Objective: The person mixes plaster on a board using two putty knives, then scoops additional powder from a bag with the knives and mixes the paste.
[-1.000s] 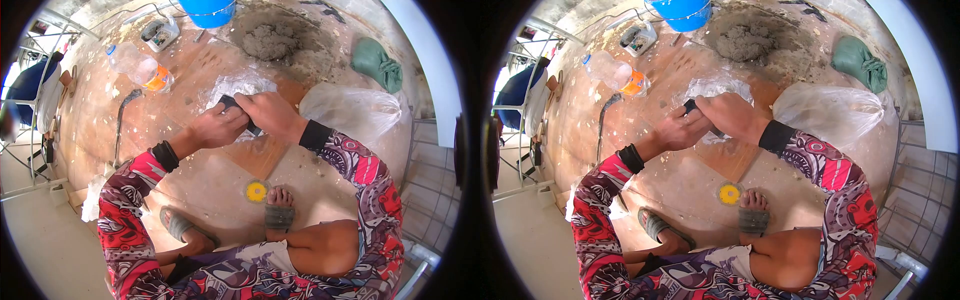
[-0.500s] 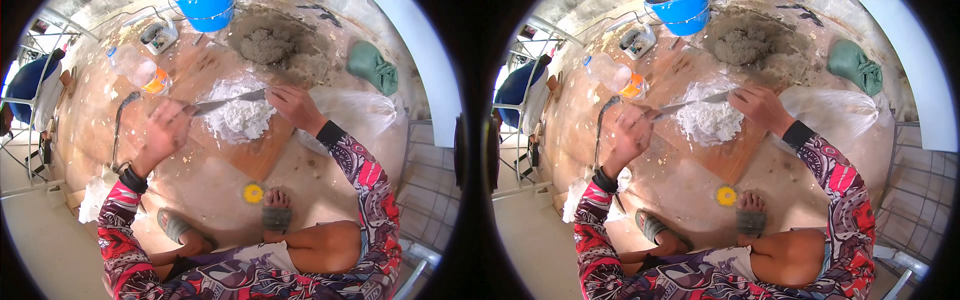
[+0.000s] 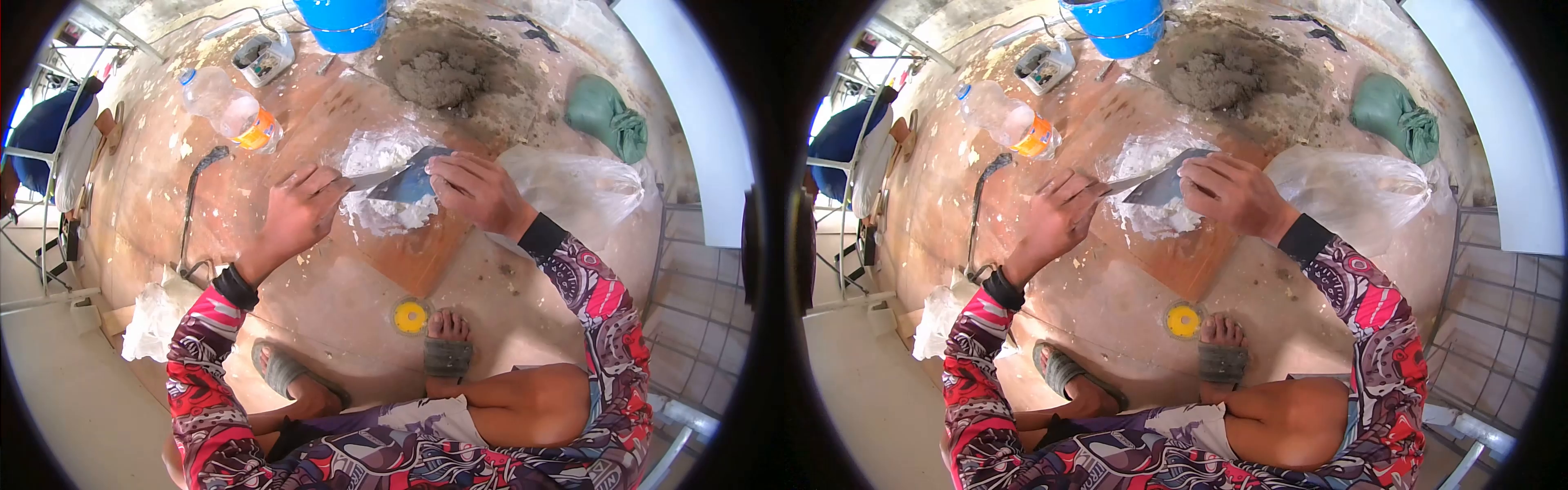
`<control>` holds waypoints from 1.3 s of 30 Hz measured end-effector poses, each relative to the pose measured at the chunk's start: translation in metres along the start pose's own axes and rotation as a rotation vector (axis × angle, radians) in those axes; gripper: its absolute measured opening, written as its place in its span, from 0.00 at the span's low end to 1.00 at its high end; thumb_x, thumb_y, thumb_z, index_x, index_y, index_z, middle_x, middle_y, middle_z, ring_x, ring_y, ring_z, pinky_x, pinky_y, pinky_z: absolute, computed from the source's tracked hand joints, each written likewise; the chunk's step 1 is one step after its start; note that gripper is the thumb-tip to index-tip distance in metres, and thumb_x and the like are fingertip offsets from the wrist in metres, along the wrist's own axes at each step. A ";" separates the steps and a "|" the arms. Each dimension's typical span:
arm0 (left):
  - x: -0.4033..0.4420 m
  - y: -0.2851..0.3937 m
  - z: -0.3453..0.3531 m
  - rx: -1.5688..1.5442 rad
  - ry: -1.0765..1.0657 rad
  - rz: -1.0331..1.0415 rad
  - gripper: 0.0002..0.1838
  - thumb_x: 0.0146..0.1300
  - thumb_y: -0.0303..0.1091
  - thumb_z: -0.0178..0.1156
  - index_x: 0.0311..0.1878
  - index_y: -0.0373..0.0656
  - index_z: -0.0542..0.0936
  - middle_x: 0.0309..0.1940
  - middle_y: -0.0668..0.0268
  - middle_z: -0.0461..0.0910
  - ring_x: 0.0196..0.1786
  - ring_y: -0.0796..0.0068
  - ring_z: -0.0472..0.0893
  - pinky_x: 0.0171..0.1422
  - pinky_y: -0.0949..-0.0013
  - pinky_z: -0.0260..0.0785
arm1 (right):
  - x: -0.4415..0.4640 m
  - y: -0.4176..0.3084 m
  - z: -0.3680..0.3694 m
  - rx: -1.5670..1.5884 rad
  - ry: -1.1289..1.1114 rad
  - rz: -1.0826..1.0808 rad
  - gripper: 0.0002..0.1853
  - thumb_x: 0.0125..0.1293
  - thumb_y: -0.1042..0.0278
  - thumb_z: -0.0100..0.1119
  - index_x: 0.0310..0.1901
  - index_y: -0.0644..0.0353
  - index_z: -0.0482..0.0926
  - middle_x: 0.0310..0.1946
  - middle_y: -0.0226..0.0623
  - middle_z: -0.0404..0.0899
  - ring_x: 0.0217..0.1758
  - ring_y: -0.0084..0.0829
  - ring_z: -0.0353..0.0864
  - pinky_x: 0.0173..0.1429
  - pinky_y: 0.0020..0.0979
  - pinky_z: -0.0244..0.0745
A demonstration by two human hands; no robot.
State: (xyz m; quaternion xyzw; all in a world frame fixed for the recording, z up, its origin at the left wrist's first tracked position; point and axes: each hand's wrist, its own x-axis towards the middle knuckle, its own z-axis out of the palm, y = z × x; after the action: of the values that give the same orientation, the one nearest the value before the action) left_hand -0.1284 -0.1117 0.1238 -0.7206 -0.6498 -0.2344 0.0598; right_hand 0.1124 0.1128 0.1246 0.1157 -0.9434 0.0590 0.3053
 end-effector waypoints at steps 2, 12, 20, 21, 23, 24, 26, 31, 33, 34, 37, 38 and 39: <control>0.005 -0.004 0.010 0.000 -0.005 -0.016 0.16 0.55 0.24 0.68 0.48 0.44 0.85 0.43 0.66 0.83 0.45 0.61 0.82 0.46 0.60 0.77 | 0.002 -0.005 -0.001 0.032 0.015 -0.033 0.09 0.62 0.72 0.63 0.43 0.57 0.78 0.51 0.37 0.84 0.56 0.37 0.86 0.59 0.39 0.84; -0.002 -0.046 0.061 -0.047 0.026 -0.194 0.05 0.64 0.28 0.62 0.42 0.44 0.83 0.42 0.63 0.82 0.43 0.56 0.83 0.43 0.55 0.77 | -0.002 0.004 -0.004 0.222 0.090 0.112 0.09 0.61 0.76 0.64 0.43 0.60 0.80 0.48 0.40 0.86 0.48 0.43 0.88 0.49 0.39 0.85; 0.012 -0.017 0.041 -0.499 0.079 -0.745 0.11 0.70 0.34 0.63 0.35 0.35 0.79 0.25 0.50 0.78 0.28 0.50 0.78 0.36 0.56 0.70 | -0.014 0.029 0.002 0.271 0.213 0.795 0.09 0.71 0.73 0.61 0.51 0.62 0.79 0.30 0.52 0.79 0.31 0.51 0.81 0.38 0.38 0.76; 0.008 -0.022 0.065 -0.438 0.065 -0.738 0.13 0.70 0.35 0.63 0.33 0.35 0.78 0.23 0.50 0.76 0.26 0.51 0.76 0.34 0.56 0.68 | -0.013 0.028 0.001 0.270 0.208 0.814 0.10 0.71 0.73 0.61 0.51 0.61 0.78 0.30 0.52 0.79 0.31 0.51 0.80 0.38 0.38 0.76; -0.015 -0.038 0.129 -0.323 0.036 -0.741 0.16 0.69 0.36 0.64 0.31 0.34 0.76 0.19 0.50 0.73 0.22 0.55 0.71 0.32 0.57 0.66 | -0.015 0.023 0.003 0.290 0.188 0.833 0.10 0.71 0.73 0.61 0.51 0.61 0.78 0.30 0.52 0.79 0.31 0.52 0.80 0.38 0.39 0.75; -0.015 -0.038 0.128 -0.355 0.048 -0.781 0.17 0.70 0.37 0.64 0.30 0.33 0.76 0.19 0.49 0.73 0.22 0.56 0.71 0.32 0.56 0.66 | -0.015 0.026 0.006 0.302 0.189 0.820 0.10 0.71 0.73 0.61 0.51 0.61 0.78 0.30 0.53 0.79 0.31 0.52 0.79 0.38 0.39 0.75; -0.016 -0.040 0.126 -0.424 0.057 -0.850 0.19 0.70 0.39 0.63 0.29 0.33 0.75 0.19 0.49 0.72 0.22 0.59 0.70 0.32 0.55 0.65 | -0.019 0.032 0.008 0.307 0.194 0.818 0.09 0.70 0.73 0.61 0.50 0.61 0.77 0.30 0.53 0.79 0.31 0.53 0.79 0.37 0.40 0.75; -0.010 -0.038 0.114 -0.476 0.089 -0.865 0.21 0.71 0.41 0.62 0.28 0.32 0.74 0.18 0.50 0.71 0.21 0.59 0.69 0.30 0.55 0.63 | -0.028 0.037 0.017 0.283 0.150 0.885 0.08 0.69 0.74 0.60 0.48 0.61 0.75 0.29 0.53 0.79 0.32 0.55 0.79 0.37 0.42 0.74; -0.018 -0.026 0.119 -0.467 0.104 -0.891 0.20 0.71 0.39 0.62 0.28 0.32 0.73 0.17 0.52 0.68 0.21 0.65 0.68 0.30 0.57 0.62 | -0.030 0.032 0.025 0.282 0.194 0.860 0.08 0.69 0.75 0.60 0.47 0.62 0.75 0.29 0.54 0.79 0.32 0.57 0.79 0.38 0.43 0.74; -0.018 -0.026 0.123 -0.461 0.122 -0.913 0.20 0.71 0.38 0.62 0.27 0.32 0.73 0.17 0.53 0.66 0.21 0.68 0.67 0.29 0.58 0.62 | -0.025 0.037 0.027 0.278 0.224 0.829 0.07 0.69 0.75 0.59 0.47 0.62 0.74 0.29 0.54 0.79 0.33 0.58 0.80 0.38 0.43 0.74; -0.016 -0.030 0.123 -0.527 0.134 -0.935 0.19 0.71 0.37 0.62 0.27 0.33 0.73 0.17 0.58 0.64 0.22 0.76 0.67 0.29 0.60 0.62 | -0.018 0.026 0.020 0.365 0.134 0.871 0.08 0.69 0.74 0.59 0.48 0.62 0.74 0.27 0.55 0.79 0.34 0.59 0.81 0.38 0.46 0.75; -0.017 -0.030 0.121 -0.564 0.142 -0.942 0.19 0.71 0.36 0.62 0.27 0.34 0.73 0.17 0.60 0.64 0.23 0.78 0.67 0.29 0.60 0.62 | -0.020 0.022 0.023 0.356 0.116 0.853 0.09 0.69 0.74 0.58 0.48 0.62 0.74 0.27 0.55 0.79 0.34 0.58 0.81 0.38 0.48 0.74; -0.016 -0.029 0.120 -0.621 0.155 -0.984 0.19 0.71 0.36 0.62 0.27 0.35 0.73 0.17 0.63 0.65 0.23 0.79 0.68 0.29 0.61 0.62 | -0.020 0.020 0.025 0.343 0.102 0.828 0.09 0.69 0.73 0.58 0.49 0.62 0.74 0.27 0.55 0.79 0.33 0.58 0.82 0.38 0.49 0.74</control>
State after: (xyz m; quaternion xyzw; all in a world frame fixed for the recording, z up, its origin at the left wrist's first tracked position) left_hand -0.1263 -0.0753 0.0044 -0.2987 -0.8026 -0.4658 -0.2227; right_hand 0.1087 0.1312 0.0917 -0.2255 -0.8706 0.3372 0.2786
